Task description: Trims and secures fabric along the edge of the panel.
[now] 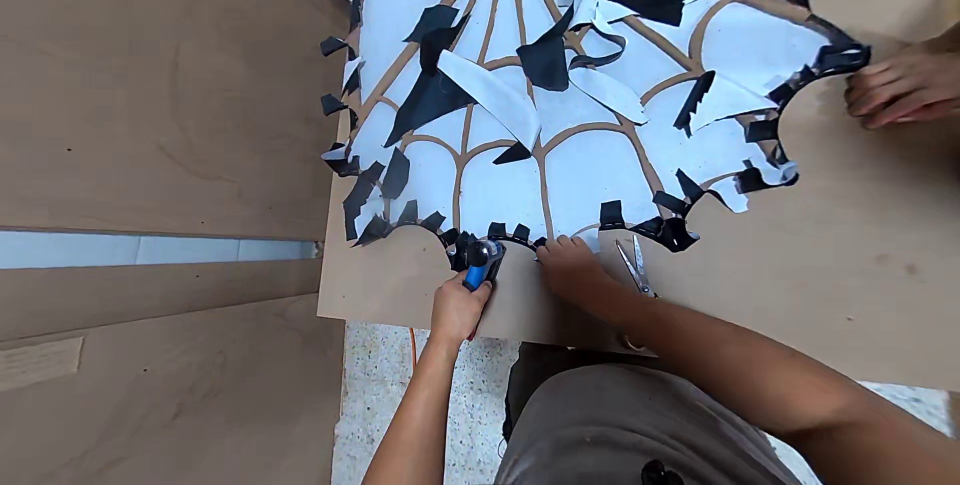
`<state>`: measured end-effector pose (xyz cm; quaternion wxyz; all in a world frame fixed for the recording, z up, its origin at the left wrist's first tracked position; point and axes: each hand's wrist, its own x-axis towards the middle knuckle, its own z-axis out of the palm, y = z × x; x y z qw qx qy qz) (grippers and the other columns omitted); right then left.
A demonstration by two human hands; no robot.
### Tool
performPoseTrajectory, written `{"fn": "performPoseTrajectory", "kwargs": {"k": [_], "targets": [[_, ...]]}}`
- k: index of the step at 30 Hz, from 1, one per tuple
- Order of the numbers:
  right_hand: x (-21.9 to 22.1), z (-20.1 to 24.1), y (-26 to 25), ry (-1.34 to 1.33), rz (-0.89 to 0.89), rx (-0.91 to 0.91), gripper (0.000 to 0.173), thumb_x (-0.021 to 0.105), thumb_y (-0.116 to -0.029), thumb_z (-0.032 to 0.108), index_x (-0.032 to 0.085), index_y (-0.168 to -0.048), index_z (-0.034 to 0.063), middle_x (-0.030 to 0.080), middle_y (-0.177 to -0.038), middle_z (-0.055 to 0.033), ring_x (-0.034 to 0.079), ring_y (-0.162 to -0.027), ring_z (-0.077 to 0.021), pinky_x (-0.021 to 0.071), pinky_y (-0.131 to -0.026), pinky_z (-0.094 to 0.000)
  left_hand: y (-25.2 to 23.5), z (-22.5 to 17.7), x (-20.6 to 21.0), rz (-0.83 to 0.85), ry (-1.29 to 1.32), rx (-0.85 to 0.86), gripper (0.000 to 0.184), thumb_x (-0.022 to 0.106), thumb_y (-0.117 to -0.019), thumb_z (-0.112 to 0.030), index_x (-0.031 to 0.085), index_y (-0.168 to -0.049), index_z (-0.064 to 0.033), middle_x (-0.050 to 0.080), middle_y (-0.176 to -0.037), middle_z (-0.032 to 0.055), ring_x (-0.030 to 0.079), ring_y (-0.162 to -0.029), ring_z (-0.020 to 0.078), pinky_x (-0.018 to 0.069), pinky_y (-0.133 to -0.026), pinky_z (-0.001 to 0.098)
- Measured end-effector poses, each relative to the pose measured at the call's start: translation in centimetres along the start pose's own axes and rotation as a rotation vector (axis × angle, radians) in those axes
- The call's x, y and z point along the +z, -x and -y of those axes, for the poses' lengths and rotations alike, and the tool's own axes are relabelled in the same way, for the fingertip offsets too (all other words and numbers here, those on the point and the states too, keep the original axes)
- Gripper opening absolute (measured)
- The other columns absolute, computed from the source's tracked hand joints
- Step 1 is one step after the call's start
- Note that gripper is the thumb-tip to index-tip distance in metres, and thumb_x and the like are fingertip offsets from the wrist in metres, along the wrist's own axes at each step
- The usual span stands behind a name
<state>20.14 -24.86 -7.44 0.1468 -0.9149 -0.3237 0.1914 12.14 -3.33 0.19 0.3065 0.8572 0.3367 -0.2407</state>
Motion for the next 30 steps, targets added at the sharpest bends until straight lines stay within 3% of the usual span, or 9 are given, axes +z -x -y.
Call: {"fn": "performPoseTrajectory", "kwargs": {"k": [5, 11, 14, 18, 20, 22, 24, 25, 30], "targets": [[-2.1, -2.6, 0.3, -0.047, 0.167, -0.076, 0.03, 0.049, -0.1059, 0.029, 0.07, -0.11, 0.0081, 0.072, -0.11, -0.0109, 0.067, -0.109, -0.0297, 0.0519, -0.093, -0.0502, 0.1, 0.0, 0.1, -0.016, -0.011, 0.019, 0.027, 0.07, -0.095, -0.039, 0.075, -0.104, -0.0146, 0.071, -0.077, 0.0078, 0.069, -0.069, 0.0235, 0.0581, -0.068, 0.0509], [1.0, -3.7, 2.1, -0.177, -0.115, 0.014, 0.03, 0.049, -0.1034, 0.026, 0.069, -0.088, 0.0079, 0.069, -0.089, -0.0086, 0.068, -0.096, -0.0269, 0.0547, -0.084, -0.0461, 0.2, 0.3, 0.1, -0.018, 0.002, 0.025, 0.026, 0.07, -0.0952, -0.04, 0.074, -0.103, -0.0146, 0.07, -0.075, 0.0078, 0.068, -0.066, 0.0233, 0.0576, -0.065, 0.0505], [1.1, -3.6, 2.1, -0.236, -0.126, 0.034, 0.028, 0.051, -0.1012, 0.022, 0.068, -0.085, 0.0068, 0.068, -0.087, -0.0088, 0.067, -0.095, -0.0265, 0.0548, -0.084, -0.0445, 0.2, 0.6, 0.0, -0.017, 0.005, 0.021, 0.027, 0.07, -0.0954, -0.039, 0.074, -0.105, -0.0146, 0.07, -0.074, 0.0078, 0.068, -0.064, 0.0227, 0.058, -0.063, 0.0494], [-0.7, -3.7, 2.0, -0.291, 0.015, 0.097, 0.025, 0.051, -0.1002, 0.026, 0.069, -0.09, 0.0111, 0.068, -0.092, -0.0059, 0.067, -0.099, -0.0227, 0.0555, -0.084, -0.0438, -0.1, 0.7, -0.1, -0.017, 0.009, 0.013, 0.026, 0.07, -0.0949, -0.038, 0.074, -0.103, -0.0144, 0.07, -0.073, 0.0071, 0.068, -0.062, 0.0213, 0.0589, -0.063, 0.0477], [-1.6, -2.9, 2.2, -0.277, 0.045, 0.142, 0.019, 0.054, -0.0978, 0.029, 0.064, -0.1, 0.0133, 0.067, -0.092, -0.0067, 0.068, -0.095, -0.0254, 0.0568, -0.077, -0.0471, 0.0, 0.7, -0.2, -0.018, 0.017, 0.008, 0.025, 0.07, -0.0947, -0.038, 0.074, -0.103, -0.014, 0.069, -0.072, 0.0071, 0.067, -0.061, 0.021, 0.0589, -0.062, 0.047], [-1.6, -2.0, 2.5, -0.21, 0.032, 0.149, 0.034, 0.06, -0.0961, 0.042, 0.062, -0.112, 0.0121, 0.068, -0.096, -0.0103, 0.069, -0.095, -0.0304, 0.0575, -0.077, -0.0498, 0.0, 0.6, -0.2, -0.021, 0.021, 0.015, 0.025, 0.071, -0.0948, -0.037, 0.074, -0.103, -0.0137, 0.068, -0.07, 0.0071, 0.066, -0.058, 0.0206, 0.0588, -0.06, 0.0455], [-1.3, -0.9, 2.2, -0.149, 0.069, 0.16, 0.063, 0.067, -0.091, 0.061, 0.062, -0.123, 0.0072, 0.068, -0.107, -0.0178, 0.067, -0.105, -0.0378, 0.0559, -0.085, -0.0547, -0.1, 0.6, -0.1, -0.022, 0.023, 0.016, 0.025, 0.071, -0.0956, -0.037, 0.074, -0.103, -0.013, 0.068, -0.069, 0.0073, 0.066, -0.056, 0.0202, 0.0588, -0.059, 0.0441], [-1.1, -0.3, 1.9, -0.121, 0.096, 0.181, 0.067, 0.068, -0.0897, 0.063, 0.062, -0.125, 0.0056, 0.068, -0.11, -0.0203, 0.066, -0.107, -0.04, 0.0547, -0.087, -0.056, -0.1, 0.7, -0.1, -0.02, 0.023, 0.014, 0.025, 0.071, -0.0958, -0.036, 0.074, -0.105, -0.0128, 0.068, -0.069, 0.0073, 0.066, -0.057, 0.0202, 0.059, -0.059, 0.0437], [-1.2, 0.3, 0.7, -0.014, 0.205, 0.189, 0.041, 0.047, -0.1071, 0.035, 0.064, -0.121, 0.0015, 0.067, -0.11, -0.0243, 0.066, -0.107, -0.0417, 0.053, -0.088, -0.0558, -0.1, 0.6, 0.0, -0.016, 0.02, 0.009, 0.028, 0.07, -0.0966, -0.037, 0.073, -0.108, -0.0117, 0.069, -0.072, 0.0085, 0.067, -0.059, 0.0216, 0.0597, -0.062, 0.0457]]}}
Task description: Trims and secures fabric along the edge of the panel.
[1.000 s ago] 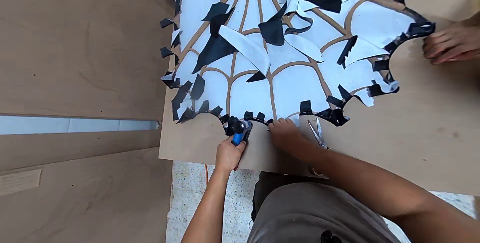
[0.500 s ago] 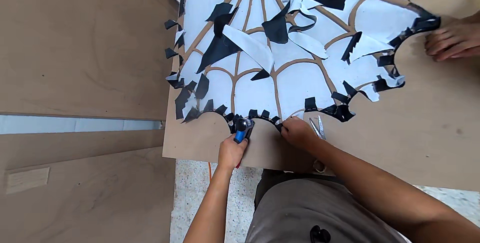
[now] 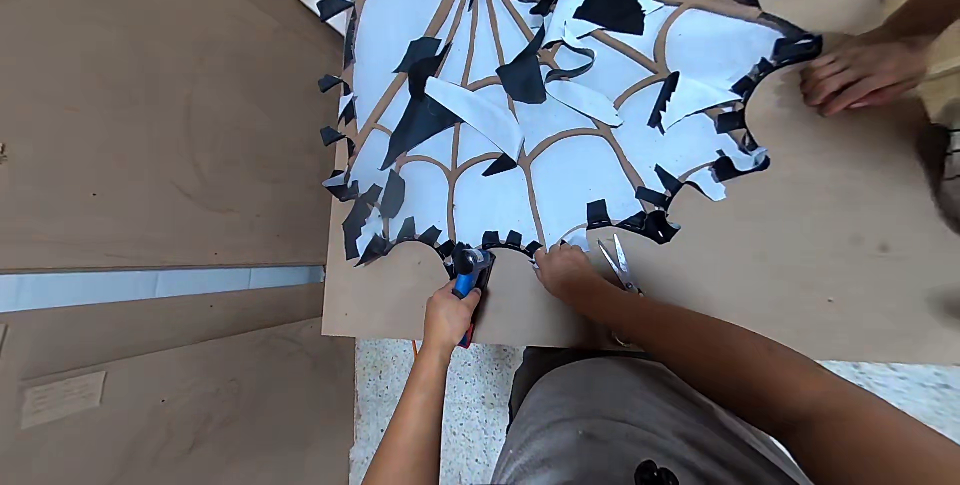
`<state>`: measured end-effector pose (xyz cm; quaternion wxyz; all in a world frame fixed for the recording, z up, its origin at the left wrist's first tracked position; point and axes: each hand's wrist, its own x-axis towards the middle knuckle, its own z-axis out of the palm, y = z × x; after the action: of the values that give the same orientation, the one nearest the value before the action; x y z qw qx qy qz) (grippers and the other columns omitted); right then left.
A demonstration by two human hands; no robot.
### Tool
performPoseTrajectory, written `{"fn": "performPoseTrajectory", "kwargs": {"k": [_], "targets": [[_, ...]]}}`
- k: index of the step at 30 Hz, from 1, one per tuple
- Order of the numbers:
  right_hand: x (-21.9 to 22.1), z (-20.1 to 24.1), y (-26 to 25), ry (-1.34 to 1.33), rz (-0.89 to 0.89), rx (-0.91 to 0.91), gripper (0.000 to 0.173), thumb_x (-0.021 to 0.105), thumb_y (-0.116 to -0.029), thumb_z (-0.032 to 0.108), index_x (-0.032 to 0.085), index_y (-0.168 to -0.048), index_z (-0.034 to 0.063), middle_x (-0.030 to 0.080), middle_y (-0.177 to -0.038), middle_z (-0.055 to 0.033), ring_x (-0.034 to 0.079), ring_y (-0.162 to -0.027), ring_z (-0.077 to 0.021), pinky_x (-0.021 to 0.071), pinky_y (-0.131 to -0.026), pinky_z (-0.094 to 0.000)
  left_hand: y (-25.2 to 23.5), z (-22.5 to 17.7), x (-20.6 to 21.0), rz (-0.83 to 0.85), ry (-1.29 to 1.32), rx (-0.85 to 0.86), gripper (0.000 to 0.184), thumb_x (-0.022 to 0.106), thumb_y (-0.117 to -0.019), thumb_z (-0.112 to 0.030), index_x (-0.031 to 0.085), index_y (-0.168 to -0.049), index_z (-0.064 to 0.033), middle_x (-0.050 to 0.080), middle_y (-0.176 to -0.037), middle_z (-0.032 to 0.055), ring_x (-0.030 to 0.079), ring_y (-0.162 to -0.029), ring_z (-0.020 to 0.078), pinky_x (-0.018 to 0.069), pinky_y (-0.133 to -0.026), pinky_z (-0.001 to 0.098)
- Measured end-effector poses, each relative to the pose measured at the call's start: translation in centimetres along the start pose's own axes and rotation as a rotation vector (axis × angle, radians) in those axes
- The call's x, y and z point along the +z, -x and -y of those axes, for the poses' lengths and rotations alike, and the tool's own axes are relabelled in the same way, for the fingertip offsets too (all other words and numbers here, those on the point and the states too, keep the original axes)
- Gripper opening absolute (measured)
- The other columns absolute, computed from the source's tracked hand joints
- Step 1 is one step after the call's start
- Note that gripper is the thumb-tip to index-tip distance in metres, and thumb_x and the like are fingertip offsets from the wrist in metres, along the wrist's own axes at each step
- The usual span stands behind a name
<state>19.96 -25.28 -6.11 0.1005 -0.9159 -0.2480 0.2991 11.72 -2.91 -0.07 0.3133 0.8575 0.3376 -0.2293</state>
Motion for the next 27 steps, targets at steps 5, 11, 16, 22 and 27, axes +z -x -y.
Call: {"fn": "performPoseTrajectory", "kwargs": {"k": [5, 11, 16, 22, 27], "targets": [[1.3, -3.4, -0.1, -0.107, -0.125, -0.223, 0.031, 0.046, -0.1047, 0.026, 0.069, -0.106, 0.0046, 0.07, -0.098, -0.0157, 0.069, -0.101, -0.0327, 0.0555, -0.088, -0.05, -0.1, 0.0, 0.0, -0.007, -0.003, -0.009, 0.028, 0.069, -0.0968, -0.037, 0.074, -0.109, -0.0128, 0.07, -0.072, 0.008, 0.068, -0.06, 0.021, 0.0599, -0.062, 0.0455], [0.2, -3.5, 1.1, -0.35, -0.124, -0.096, 0.021, 0.051, -0.1001, 0.023, 0.065, -0.097, 0.008, 0.068, -0.089, -0.0106, 0.069, -0.091, -0.0271, 0.0557, -0.08, -0.0483, 0.0, 0.2, 0.0, -0.015, 0.024, 0.004, 0.027, 0.07, -0.0962, -0.037, 0.073, -0.107, -0.0126, 0.07, -0.072, 0.0083, 0.067, -0.059, 0.0217, 0.0596, -0.06, 0.0462], [0.1, -3.8, 0.7, -0.297, -0.115, -0.162, 0.022, 0.052, -0.0984, 0.018, 0.063, -0.117, 0.0159, 0.07, -0.093, -0.0082, 0.071, -0.091, -0.0271, 0.0581, -0.077, -0.0494, -0.2, 0.1, 0.1, -0.015, 0.029, -0.005, 0.025, 0.07, -0.0955, -0.037, 0.074, -0.106, -0.0142, 0.07, -0.072, 0.0073, 0.068, -0.06, 0.0208, 0.0596, -0.061, 0.0456], [-0.9, -1.2, 0.6, -0.237, -0.019, 0.084, 0.041, 0.053, -0.0961, 0.042, 0.064, -0.116, 0.0084, 0.07, -0.103, -0.0128, 0.07, -0.1, -0.0315, 0.0573, -0.081, -0.0524, -0.4, -0.3, -0.2, -0.002, 0.008, 0.013, 0.032, 0.07, -0.0928, -0.04, 0.074, -0.108, -0.0124, 0.071, -0.078, 0.0067, 0.069, -0.064, 0.02, 0.0603, -0.065, 0.0454], [-2.6, -0.8, 0.4, -0.306, 0.063, 0.199, 0.059, 0.057, -0.1003, 0.045, 0.045, -0.141, 0.0041, 0.07, -0.109, -0.0195, 0.071, -0.103, -0.039, 0.0562, -0.087, -0.0573, -0.3, -0.1, 0.2, -0.011, -0.009, 0.032, 0.035, 0.069, -0.0909, -0.043, 0.074, -0.11, -0.0136, 0.071, -0.079, 0.0064, 0.068, -0.064, 0.0207, 0.0594, -0.064, 0.0472]]}}
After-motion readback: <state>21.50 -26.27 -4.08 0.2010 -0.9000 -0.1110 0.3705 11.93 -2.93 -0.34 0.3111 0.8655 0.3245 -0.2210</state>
